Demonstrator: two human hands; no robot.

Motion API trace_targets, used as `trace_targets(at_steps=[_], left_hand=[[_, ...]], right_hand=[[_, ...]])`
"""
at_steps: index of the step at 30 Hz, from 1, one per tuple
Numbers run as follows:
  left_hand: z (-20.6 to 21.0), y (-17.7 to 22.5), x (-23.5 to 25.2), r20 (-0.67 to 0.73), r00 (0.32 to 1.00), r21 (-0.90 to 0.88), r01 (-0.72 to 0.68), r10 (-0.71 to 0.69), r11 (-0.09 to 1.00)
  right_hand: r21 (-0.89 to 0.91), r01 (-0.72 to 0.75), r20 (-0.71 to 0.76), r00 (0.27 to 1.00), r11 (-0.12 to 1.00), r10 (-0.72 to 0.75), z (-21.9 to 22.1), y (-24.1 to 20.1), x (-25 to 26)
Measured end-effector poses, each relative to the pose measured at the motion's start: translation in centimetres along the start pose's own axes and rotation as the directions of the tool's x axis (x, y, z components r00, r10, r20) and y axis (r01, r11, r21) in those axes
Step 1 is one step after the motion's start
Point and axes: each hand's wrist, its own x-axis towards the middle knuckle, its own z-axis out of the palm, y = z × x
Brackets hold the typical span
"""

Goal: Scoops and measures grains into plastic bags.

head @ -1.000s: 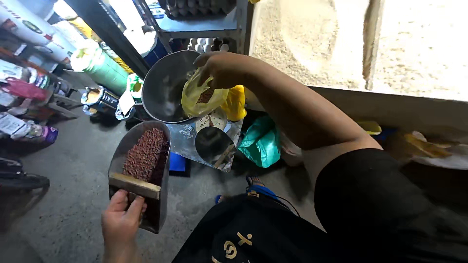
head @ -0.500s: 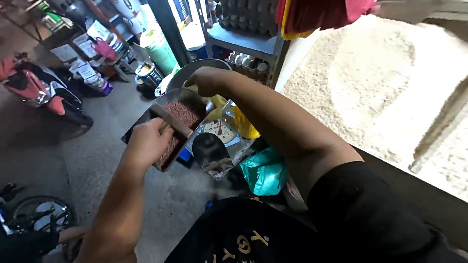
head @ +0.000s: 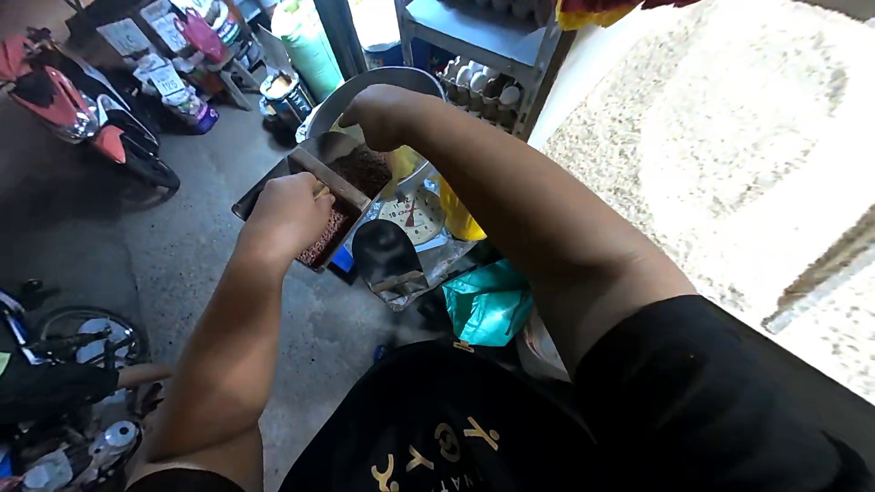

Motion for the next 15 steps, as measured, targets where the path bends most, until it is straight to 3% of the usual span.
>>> trace_targets(at_steps=[15], left_hand=[[-0.4,1.3,-0.9,-0.021,1.000,0.087,-0.021,0.023,0.996]], right_hand=[[0.026,0.048,-0.074,0.996,0.999,-0.046,0.9,0.9,-1.1]])
